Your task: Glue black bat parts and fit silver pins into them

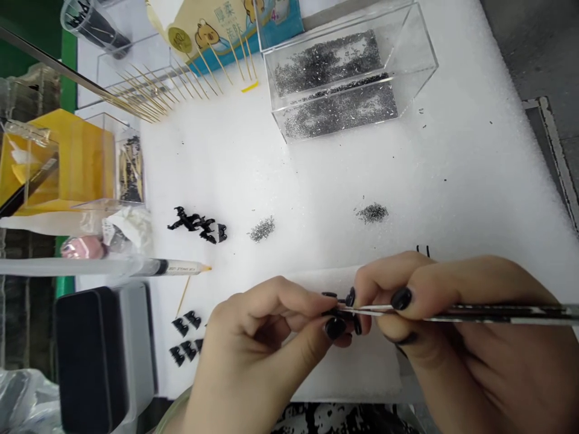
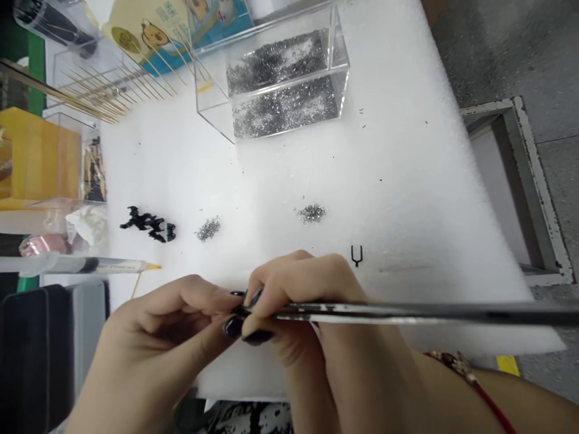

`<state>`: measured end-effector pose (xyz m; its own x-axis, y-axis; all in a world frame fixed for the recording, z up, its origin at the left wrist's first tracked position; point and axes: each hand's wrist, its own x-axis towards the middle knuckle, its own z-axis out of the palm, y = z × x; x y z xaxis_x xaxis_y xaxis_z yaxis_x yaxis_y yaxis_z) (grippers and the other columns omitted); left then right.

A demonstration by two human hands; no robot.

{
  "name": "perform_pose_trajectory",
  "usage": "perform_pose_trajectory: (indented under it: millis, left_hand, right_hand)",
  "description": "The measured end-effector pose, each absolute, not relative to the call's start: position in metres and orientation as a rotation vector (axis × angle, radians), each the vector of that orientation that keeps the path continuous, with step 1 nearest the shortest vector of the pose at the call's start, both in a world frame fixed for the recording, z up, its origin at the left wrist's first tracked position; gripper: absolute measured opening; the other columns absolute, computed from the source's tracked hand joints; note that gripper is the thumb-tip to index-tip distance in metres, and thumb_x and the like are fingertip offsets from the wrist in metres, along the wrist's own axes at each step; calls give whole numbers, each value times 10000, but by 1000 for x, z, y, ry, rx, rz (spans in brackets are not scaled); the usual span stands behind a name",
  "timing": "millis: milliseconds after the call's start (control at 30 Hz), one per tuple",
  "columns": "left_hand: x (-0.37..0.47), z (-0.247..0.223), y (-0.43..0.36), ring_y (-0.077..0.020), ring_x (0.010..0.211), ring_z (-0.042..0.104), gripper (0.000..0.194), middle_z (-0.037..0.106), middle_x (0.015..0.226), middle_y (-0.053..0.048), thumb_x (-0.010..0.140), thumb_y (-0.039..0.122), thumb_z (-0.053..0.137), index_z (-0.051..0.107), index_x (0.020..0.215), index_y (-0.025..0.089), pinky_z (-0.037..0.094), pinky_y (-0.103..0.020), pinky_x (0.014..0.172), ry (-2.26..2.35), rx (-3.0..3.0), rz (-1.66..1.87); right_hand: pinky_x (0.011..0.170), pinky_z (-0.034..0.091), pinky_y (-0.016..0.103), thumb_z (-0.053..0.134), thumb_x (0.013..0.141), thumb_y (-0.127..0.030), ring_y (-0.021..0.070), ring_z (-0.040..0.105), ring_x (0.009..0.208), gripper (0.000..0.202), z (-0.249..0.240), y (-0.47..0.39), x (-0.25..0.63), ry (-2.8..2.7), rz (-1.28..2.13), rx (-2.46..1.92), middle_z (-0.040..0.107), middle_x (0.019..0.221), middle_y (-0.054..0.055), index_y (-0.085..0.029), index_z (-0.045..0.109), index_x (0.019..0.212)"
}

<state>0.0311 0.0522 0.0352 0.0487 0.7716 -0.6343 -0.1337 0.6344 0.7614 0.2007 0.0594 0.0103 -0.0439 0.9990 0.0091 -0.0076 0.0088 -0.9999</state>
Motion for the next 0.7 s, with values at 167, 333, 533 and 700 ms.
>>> perform_pose_trajectory:
  millis: [167,333,533,700]
  left_hand:
    - [31,34,54,-71,655,767,313,794,685,85,736,-62,772,775,746,251,547,-16,604,1362,615,755]
    - [32,34,55,-64,672,769,337,799,708,92,720,-79,767,777,758,256,537,-4,616,1370,620,737]
    - [32,35,55,-64,697,775,331,804,726,91,732,-70,765,777,757,260,534,2,620,1351,642,747]
    - [33,32,55,-92,683,780,303,804,726,86,741,-32,773,783,750,271,570,-37,625,1377,675,761]
  right_hand:
    - [731,577,174,575,944,-87,102,692,801,234,8,49,203,-1352,1235,-1227,685,921,-41,-318,560,978]
    - [718,572,176,572,967,-148,98,693,819,181,10,50,205,-1401,1227,-1248,680,916,-46,-327,547,980]
    - [726,577,184,574,959,-131,99,692,814,196,9,51,207,-1430,1251,-1222,679,926,-39,-320,532,994]
    - [772,581,172,580,958,-110,99,694,857,221,7,52,210,-1440,1268,-1189,681,962,-32,-314,533,1030]
